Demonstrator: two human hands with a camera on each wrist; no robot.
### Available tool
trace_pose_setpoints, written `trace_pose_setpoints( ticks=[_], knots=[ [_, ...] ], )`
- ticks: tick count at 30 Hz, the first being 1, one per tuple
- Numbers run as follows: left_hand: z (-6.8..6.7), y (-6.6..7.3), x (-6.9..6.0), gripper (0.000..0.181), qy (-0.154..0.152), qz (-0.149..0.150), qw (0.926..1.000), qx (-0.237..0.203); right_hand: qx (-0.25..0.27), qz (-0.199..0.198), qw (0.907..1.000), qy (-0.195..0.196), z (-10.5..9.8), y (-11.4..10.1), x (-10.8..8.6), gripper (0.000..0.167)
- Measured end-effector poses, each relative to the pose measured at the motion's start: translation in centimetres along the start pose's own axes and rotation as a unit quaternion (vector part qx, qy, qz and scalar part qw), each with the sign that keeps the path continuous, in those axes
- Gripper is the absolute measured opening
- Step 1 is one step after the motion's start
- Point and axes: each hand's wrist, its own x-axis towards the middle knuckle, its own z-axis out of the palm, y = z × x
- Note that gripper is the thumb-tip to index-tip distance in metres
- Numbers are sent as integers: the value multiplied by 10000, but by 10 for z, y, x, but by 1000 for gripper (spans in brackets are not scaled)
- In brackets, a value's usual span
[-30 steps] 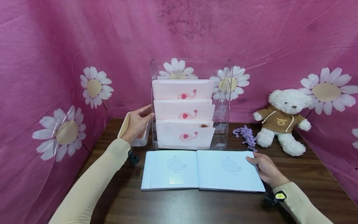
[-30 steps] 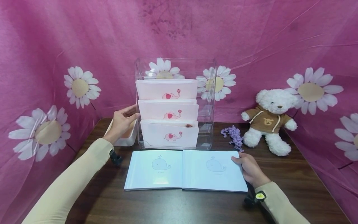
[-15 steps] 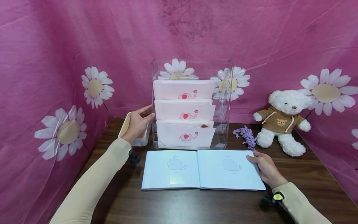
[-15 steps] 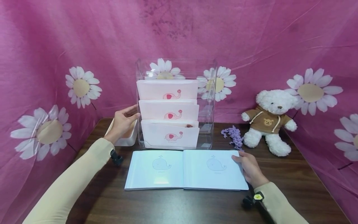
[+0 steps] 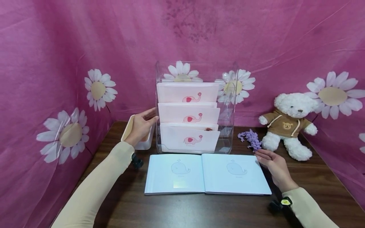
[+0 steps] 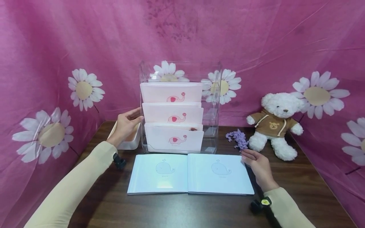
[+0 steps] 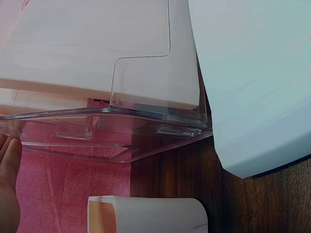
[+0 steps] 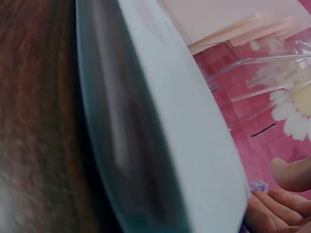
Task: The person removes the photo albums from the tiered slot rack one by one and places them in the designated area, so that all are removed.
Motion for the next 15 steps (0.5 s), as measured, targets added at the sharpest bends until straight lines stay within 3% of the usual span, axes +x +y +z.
trace_pose_setpoints(
  ticks=[3,8,10,15],
  knots=[
    [0,-1,0,52,5,38,10000,28,738,-406,9964,-13,-4,-5,-1,53],
    [-1,-2,0,52,20,123,9999,48,1279,-1169,9849,73,-6,-18,-1,33],
    [-1,-2,0,53,6,115,9999,51,1666,-1579,9733,-12,-7,-25,1,33],
    [-1,-2,0,53,-31,104,9999,102,2550,-2501,9333,-362,-9,-52,7,44]
  ],
)
